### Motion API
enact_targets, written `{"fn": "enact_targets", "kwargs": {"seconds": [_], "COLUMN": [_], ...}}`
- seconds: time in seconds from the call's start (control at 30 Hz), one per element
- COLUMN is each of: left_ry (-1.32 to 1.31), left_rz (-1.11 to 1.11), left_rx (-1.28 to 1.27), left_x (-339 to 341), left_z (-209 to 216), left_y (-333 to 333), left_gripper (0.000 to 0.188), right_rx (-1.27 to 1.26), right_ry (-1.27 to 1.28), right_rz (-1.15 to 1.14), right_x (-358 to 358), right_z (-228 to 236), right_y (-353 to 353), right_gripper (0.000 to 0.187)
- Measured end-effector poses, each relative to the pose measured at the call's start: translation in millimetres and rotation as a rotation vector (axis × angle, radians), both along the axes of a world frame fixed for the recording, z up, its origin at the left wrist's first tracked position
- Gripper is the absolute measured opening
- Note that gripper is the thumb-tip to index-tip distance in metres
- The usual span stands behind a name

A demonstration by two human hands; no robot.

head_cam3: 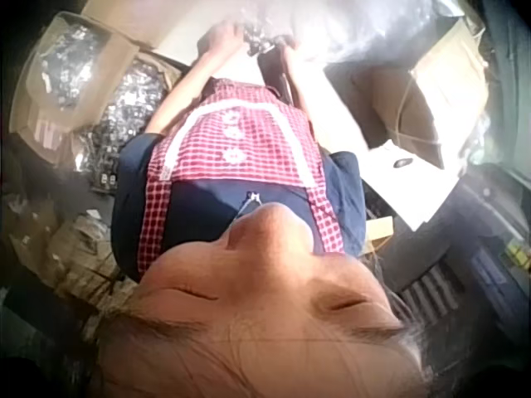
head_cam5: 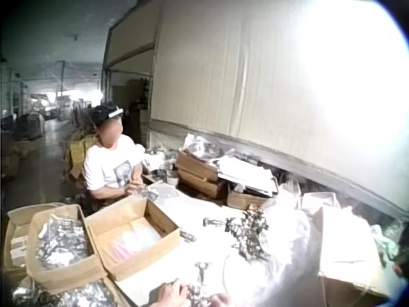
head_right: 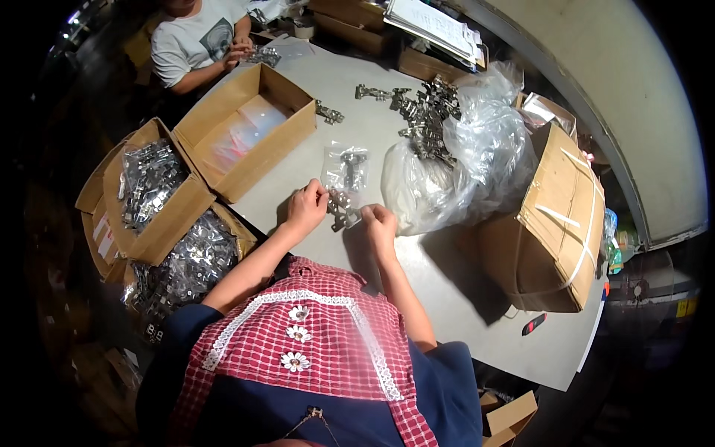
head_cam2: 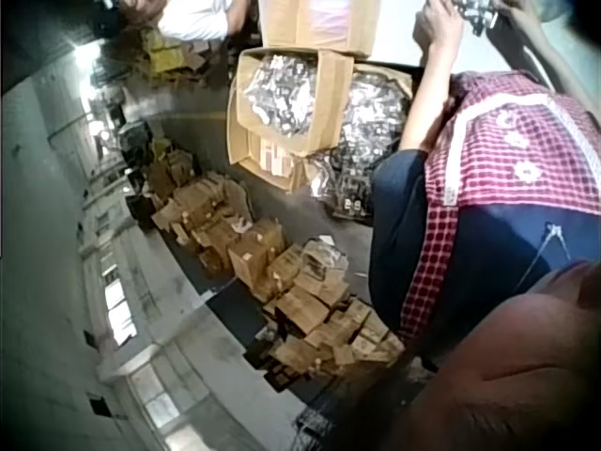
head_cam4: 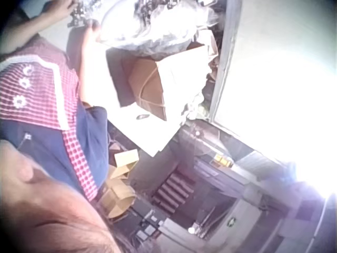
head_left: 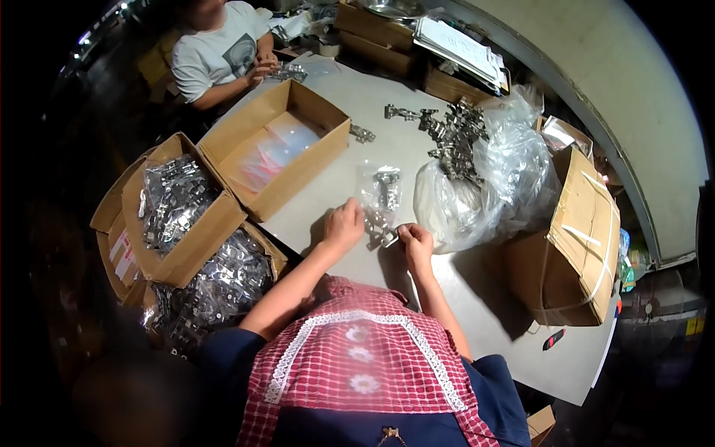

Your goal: The person places metal hinges into plastic bags, seals the bags, and puts them into a cardboard box.

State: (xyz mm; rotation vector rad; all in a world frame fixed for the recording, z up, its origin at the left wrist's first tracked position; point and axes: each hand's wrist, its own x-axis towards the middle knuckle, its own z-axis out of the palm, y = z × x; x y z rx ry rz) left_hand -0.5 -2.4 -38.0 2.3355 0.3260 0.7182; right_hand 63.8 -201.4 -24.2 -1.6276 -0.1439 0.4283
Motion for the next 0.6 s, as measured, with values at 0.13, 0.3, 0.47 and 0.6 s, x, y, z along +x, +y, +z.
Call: {"fn": "enact_targets", "kwargs": {"seconds": [0.13,0.3,0.47,0.6], "left_ry": [0.029,0.005,0.128,0.158], "left_rz": [-0.001,-0.076,0.032,0.009], "left_rx": [-0.094,-0.003,-0.053,-0.07], "left_x": [-1,-10,-19,-24], "left_z": [2,1,8,11], "left_y": [3,-8,11,6], "left_gripper": [0.011,0.013,0.015,0.014], "right_rx": [-0.003,0.276,-0.322,-0.652], "right_ry": [-0.053,0.233,-0.262,-0.946], "right_rz": [-0.016,0.044,0.306,0.244], "right_x": [0,-2,-5,-18], "right_z": [0,15,26,30], "right_y": [6,25,29,45], "right_gripper": [0.019,0.019,0.027,0.013]}}
